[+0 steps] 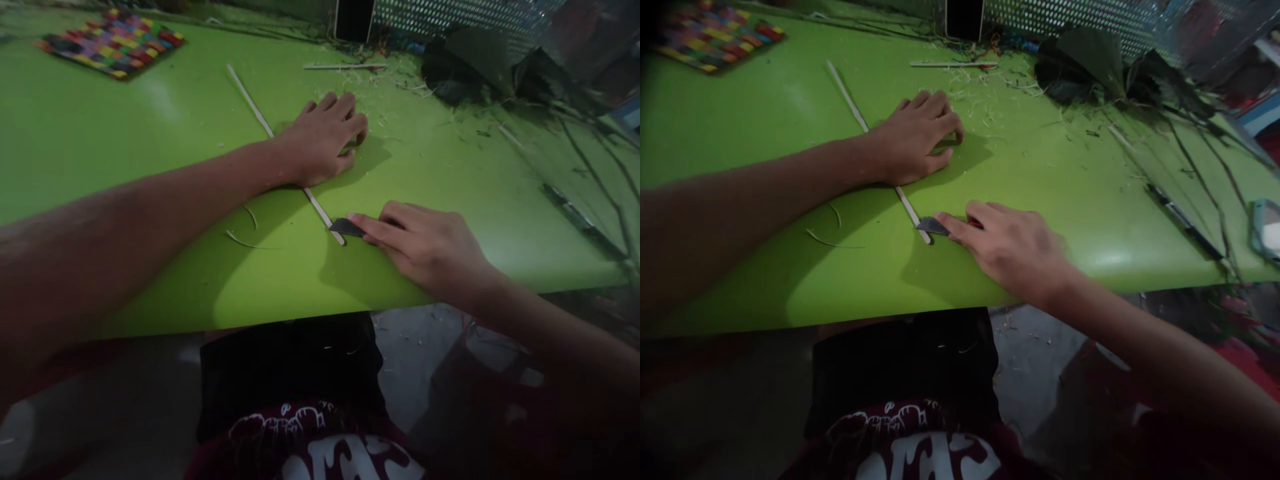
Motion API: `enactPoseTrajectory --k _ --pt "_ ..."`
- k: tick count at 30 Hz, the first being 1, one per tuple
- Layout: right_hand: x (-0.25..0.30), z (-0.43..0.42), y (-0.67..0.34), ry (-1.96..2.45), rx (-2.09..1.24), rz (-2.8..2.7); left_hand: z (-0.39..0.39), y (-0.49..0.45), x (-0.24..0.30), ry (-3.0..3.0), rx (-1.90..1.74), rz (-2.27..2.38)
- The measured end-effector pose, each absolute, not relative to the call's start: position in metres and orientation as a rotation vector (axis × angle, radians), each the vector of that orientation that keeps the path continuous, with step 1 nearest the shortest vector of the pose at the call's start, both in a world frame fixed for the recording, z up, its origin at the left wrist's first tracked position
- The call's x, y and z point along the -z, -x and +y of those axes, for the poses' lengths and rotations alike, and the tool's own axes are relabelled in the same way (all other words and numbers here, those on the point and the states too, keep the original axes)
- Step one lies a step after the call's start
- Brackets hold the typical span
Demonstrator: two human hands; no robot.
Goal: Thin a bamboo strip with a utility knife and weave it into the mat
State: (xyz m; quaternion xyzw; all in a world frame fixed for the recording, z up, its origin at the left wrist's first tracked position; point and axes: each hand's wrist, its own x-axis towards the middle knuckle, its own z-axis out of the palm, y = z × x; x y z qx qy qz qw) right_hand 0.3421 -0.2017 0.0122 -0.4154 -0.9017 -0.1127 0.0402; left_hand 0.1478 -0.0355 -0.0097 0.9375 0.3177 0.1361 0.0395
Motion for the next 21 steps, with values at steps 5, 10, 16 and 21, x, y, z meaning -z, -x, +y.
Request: enactPoseTrajectory --k 5,10,16,21 --pt "-0.012 -0.198 -0.339 1.278 0.241 -2.755 -0.038 -0.148 0.008 -2.862 -0.426 0.979" --pt "-0.013 -0.194 -0.342 1.225 0.221 -2.814 -0.038 -0.147 0.007 -2.852 -0.406 0.980" --pt "-0.014 -0.193 -0.347 1.151 0.238 -2.855 -0.035 -0.147 0.011 -2.882 -0.451 0.927" --pt "-0.015 -0.190 -0.350 1.111 0.191 -2.867 -0.030 -0.147 0.014 -2.840 -0.451 0.946"
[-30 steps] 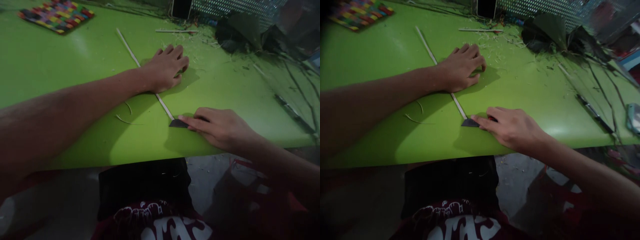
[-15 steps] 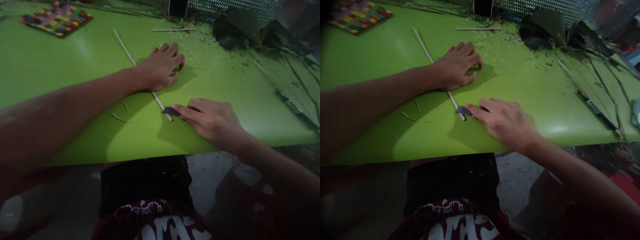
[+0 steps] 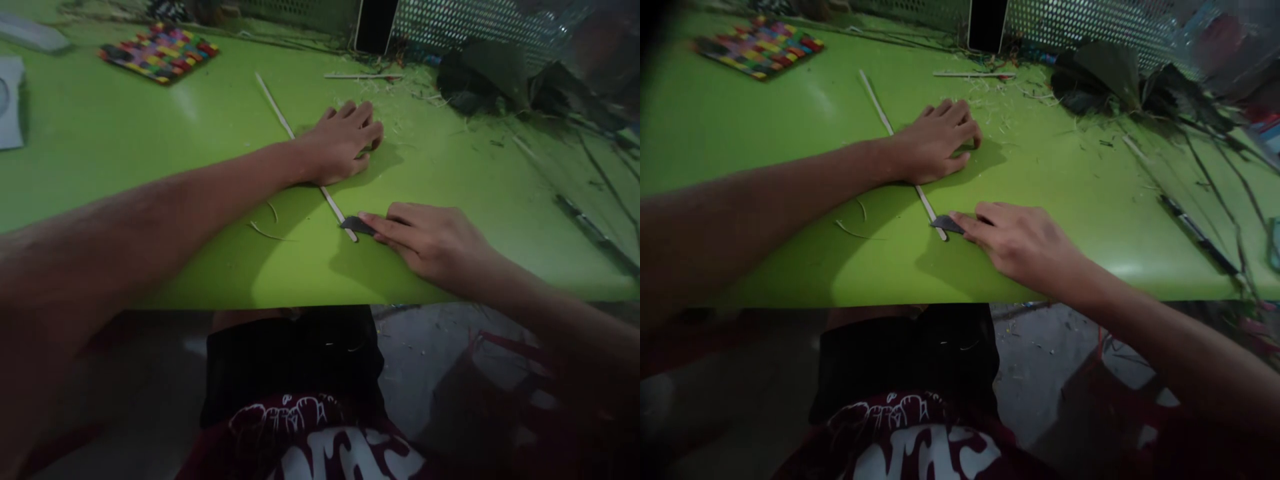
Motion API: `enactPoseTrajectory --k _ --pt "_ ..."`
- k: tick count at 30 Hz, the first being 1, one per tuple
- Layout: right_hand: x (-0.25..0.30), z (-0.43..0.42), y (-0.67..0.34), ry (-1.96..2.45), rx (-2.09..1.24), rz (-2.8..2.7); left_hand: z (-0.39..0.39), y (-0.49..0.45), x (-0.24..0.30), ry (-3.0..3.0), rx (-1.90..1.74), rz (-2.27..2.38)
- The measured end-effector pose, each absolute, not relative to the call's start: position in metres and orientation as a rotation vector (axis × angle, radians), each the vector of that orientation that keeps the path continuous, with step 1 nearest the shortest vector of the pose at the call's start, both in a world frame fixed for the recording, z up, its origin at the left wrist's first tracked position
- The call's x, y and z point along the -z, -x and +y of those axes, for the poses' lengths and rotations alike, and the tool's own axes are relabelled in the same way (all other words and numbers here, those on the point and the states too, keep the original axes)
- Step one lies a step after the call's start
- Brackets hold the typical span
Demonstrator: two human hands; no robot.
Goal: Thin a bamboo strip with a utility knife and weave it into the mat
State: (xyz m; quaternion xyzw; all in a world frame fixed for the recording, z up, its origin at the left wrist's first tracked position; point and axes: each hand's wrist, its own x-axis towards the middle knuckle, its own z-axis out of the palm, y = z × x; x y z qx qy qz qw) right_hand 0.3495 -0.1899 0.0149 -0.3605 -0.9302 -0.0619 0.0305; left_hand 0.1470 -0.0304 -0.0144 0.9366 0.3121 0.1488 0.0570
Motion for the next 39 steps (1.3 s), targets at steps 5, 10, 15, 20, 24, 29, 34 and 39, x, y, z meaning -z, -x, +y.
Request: enactPoseTrajectory --k 5,10,15,20,24,29,34,39 --pt "-0.015 -0.185 -0.352 1.106 0.171 -2.905 -0.030 -0.146 0.015 -2.815 -0.475 0.948" --pt "-0.013 -0.180 -0.353 1.060 0.251 -2.950 -0.026 -0.149 0.019 -2.865 -0.473 0.974" --pt "-0.009 -0.175 -0.357 0.996 0.361 -2.971 -0.024 -0.151 0.021 -2.895 -0.493 0.990" --pt "-0.011 -0.180 -0.363 0.871 0.358 -2.999 -0.026 -0.151 0.019 -2.900 -0.454 1.009" --pt "-0.011 -0.188 -0.361 0.972 0.335 -2.933 -0.027 -0.150 0.018 -2.910 -0.465 0.973" --pt "-0.005 -0.192 -0.356 1.070 0.488 -2.886 -0.029 -0.149 0.018 -2.885 -0.454 0.989" --pt "-0.005 -0.192 -0.360 0.991 0.471 -2.925 -0.029 -0.149 0.017 -2.892 -0.470 0.995" --pt "-0.009 -0.190 -0.363 0.930 0.413 -2.987 -0.027 -0.149 0.019 -2.898 -0.470 0.998"
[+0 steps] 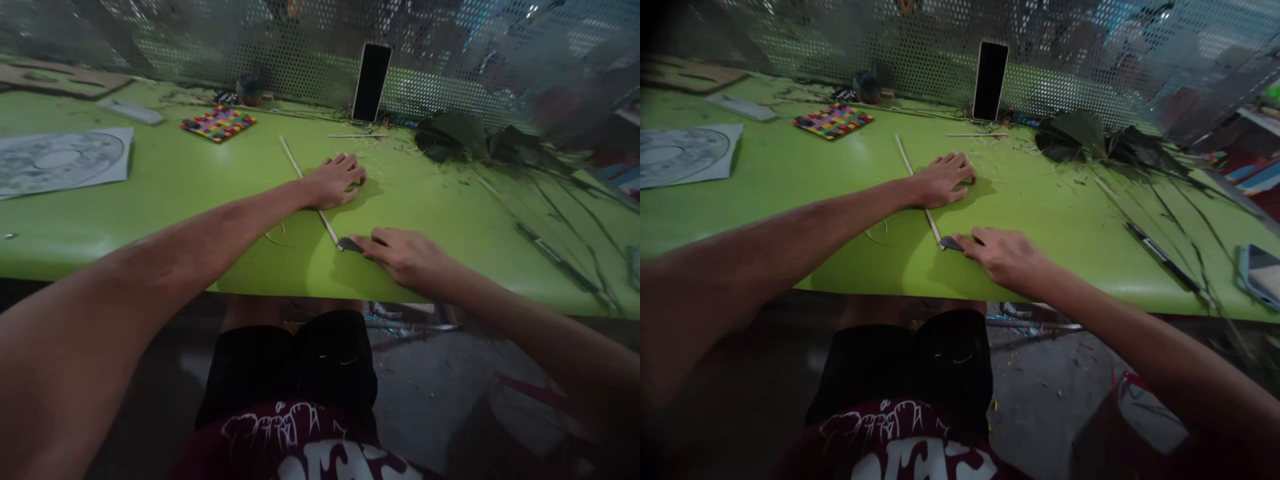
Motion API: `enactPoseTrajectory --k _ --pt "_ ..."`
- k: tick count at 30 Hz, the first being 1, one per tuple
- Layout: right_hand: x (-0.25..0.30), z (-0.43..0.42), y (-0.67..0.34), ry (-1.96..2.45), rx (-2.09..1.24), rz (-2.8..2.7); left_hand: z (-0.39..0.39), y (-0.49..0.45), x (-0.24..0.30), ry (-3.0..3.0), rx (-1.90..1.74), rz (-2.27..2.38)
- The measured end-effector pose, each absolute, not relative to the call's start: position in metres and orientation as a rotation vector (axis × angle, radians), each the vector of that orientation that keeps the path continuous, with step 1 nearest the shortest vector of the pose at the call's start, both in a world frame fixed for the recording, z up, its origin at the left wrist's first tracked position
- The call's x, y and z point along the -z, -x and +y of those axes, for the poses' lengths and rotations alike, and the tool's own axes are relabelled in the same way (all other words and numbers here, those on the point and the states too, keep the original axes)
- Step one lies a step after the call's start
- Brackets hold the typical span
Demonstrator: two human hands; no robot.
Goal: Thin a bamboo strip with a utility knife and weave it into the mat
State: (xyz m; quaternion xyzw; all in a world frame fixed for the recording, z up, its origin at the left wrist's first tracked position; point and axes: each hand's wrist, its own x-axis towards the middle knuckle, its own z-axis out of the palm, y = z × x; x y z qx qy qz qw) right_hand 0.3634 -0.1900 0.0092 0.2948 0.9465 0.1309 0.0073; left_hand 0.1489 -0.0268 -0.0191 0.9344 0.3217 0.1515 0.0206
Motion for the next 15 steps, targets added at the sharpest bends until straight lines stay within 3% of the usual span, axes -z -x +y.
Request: enactPoseTrajectory --k 15 --pt "-0.009 -0.179 -0.368 -0.805 -0.380 2.984 -0.019 -0.149 0.027 -2.940 -0.544 0.957"
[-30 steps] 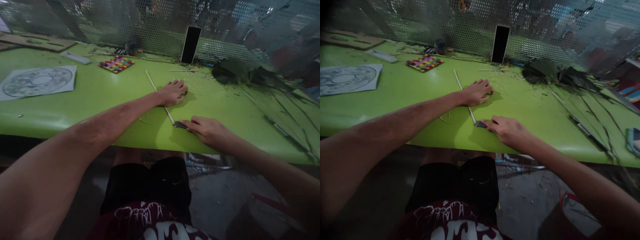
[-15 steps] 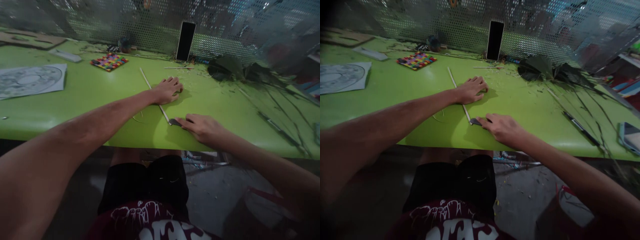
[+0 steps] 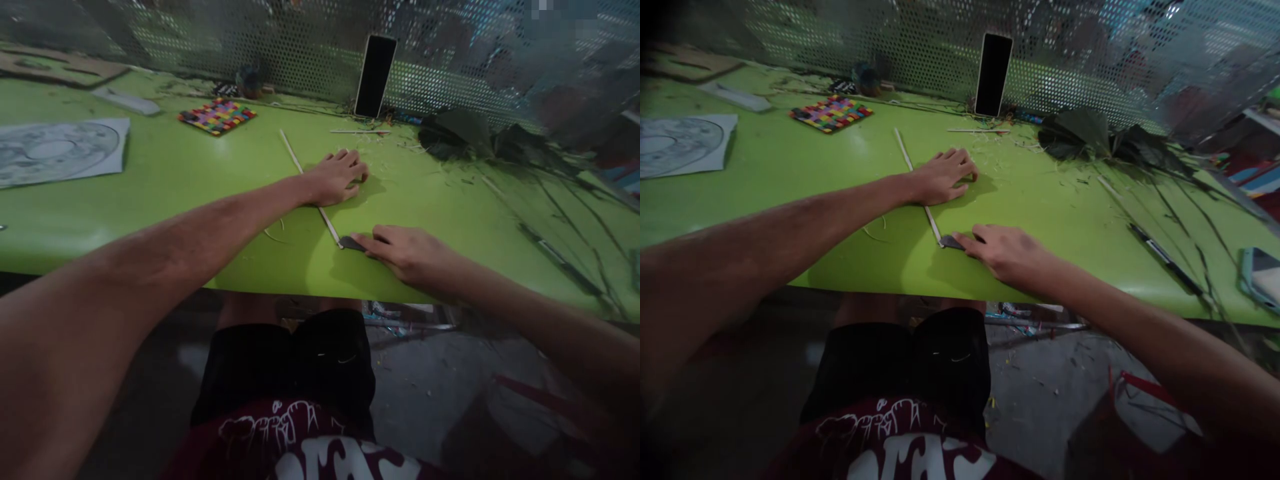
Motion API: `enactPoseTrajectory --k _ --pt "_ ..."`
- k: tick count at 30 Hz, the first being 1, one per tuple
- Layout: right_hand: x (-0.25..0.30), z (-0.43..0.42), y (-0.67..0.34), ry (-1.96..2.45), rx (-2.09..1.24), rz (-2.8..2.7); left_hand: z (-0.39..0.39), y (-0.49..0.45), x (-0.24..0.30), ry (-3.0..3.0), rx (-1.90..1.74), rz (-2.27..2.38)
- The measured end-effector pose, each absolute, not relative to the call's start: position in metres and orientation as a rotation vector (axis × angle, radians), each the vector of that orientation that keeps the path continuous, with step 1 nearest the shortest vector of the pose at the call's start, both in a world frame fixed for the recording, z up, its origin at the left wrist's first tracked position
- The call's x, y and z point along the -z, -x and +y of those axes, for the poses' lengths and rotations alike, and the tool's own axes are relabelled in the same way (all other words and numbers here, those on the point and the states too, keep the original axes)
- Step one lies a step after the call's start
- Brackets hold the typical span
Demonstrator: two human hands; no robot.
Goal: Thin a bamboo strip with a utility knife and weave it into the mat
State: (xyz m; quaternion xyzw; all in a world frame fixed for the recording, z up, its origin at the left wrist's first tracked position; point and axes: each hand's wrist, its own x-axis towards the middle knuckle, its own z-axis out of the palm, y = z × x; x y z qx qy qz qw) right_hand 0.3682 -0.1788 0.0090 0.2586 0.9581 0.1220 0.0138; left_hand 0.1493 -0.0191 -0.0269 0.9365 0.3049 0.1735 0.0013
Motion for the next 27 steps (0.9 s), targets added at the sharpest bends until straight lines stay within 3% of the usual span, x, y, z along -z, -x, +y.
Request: enactPoseTrajectory --k 27 --pt "-0.010 -0.169 -0.374 -0.722 -0.295 2.958 -0.009 -0.150 0.037 -2.925 -0.664 0.916"
